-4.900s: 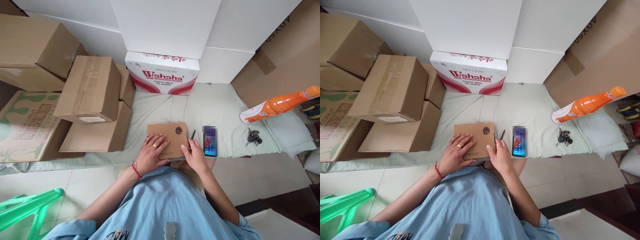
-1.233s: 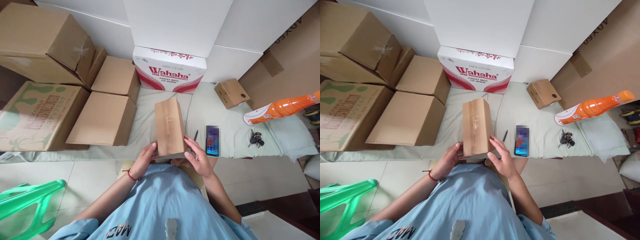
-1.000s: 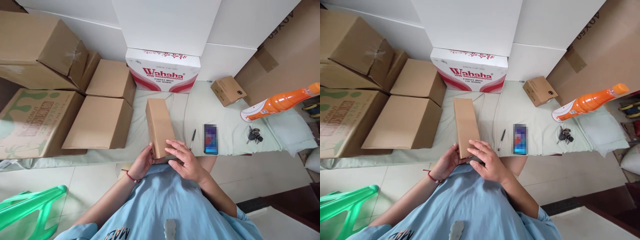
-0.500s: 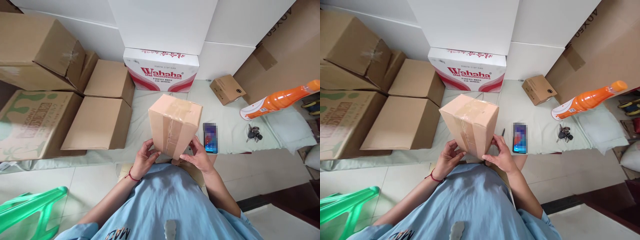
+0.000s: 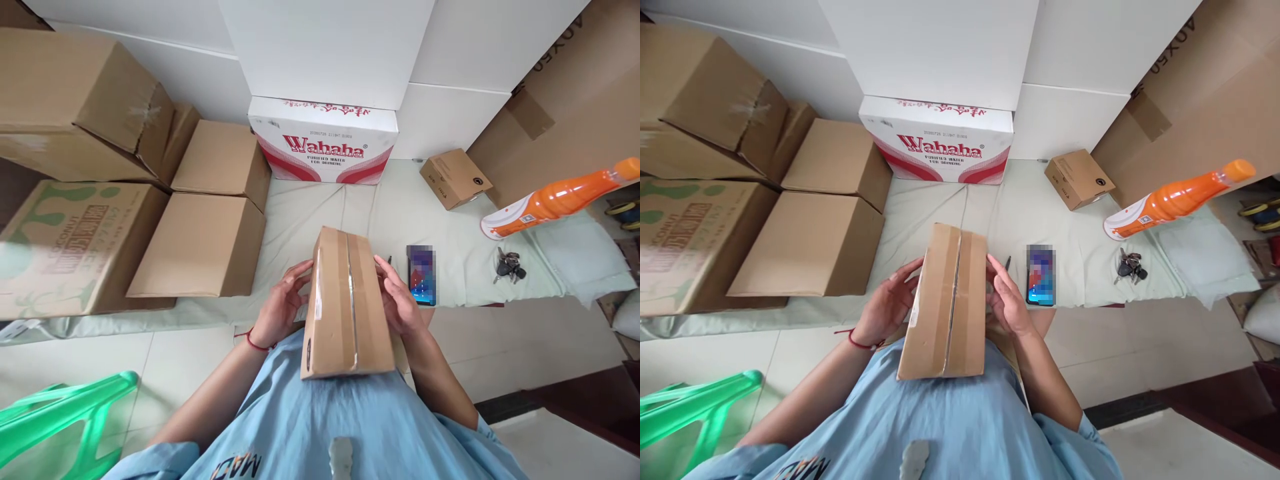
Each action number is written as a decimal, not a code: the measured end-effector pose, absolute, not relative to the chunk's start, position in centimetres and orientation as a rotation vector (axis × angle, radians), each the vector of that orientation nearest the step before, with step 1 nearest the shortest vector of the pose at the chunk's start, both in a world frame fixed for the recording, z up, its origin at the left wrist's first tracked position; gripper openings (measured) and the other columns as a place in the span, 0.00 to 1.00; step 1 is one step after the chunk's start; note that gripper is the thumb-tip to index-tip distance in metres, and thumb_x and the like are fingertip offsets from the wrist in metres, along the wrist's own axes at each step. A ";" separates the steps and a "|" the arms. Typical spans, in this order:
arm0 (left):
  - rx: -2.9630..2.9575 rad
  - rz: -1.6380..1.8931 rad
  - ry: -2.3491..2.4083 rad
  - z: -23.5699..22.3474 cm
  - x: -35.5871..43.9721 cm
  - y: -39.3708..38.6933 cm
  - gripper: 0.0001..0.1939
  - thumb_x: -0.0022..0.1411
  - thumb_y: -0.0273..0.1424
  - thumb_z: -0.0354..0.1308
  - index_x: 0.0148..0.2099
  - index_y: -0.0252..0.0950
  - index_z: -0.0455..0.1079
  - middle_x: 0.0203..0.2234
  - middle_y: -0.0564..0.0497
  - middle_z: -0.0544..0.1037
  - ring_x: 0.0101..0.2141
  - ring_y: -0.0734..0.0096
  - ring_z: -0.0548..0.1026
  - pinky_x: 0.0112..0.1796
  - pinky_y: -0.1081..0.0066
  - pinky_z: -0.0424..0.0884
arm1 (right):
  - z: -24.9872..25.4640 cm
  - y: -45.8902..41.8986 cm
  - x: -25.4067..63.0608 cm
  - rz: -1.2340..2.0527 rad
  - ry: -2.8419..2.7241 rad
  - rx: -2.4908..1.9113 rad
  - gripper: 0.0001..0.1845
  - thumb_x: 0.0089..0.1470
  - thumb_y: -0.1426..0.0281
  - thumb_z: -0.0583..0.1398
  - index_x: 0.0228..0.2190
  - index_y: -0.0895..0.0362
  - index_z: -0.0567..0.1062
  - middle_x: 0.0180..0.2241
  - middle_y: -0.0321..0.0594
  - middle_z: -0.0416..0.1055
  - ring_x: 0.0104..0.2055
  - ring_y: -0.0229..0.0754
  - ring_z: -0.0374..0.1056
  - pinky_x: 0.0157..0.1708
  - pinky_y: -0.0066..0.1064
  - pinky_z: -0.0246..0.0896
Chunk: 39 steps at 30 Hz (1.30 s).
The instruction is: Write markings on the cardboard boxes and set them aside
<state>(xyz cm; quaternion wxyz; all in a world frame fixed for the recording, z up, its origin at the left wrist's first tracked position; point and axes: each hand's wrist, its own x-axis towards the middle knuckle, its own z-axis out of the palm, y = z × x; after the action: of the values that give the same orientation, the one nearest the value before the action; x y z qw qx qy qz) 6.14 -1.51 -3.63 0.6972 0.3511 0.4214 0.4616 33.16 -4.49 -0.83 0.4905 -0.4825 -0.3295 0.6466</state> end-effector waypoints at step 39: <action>1.497 1.080 0.797 0.6 4.6 1.7 0.47 0.57 0.34 0.78 0.75 0.47 0.65 0.69 0.40 0.72 0.70 0.44 0.69 0.71 0.50 0.66 | -0.1 -5.1 34.6 1.222 -1.030 -1.175 0.59 0.48 0.43 0.77 0.74 0.36 0.62 0.75 0.43 0.62 0.60 0.53 0.71 0.51 0.42 0.74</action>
<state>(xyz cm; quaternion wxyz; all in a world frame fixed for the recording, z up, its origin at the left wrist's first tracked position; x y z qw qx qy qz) 4.56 1.74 0.63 0.5358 0.6285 0.3349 0.4536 34.64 -5.09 -0.07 0.5470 -0.4959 -0.4347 0.5157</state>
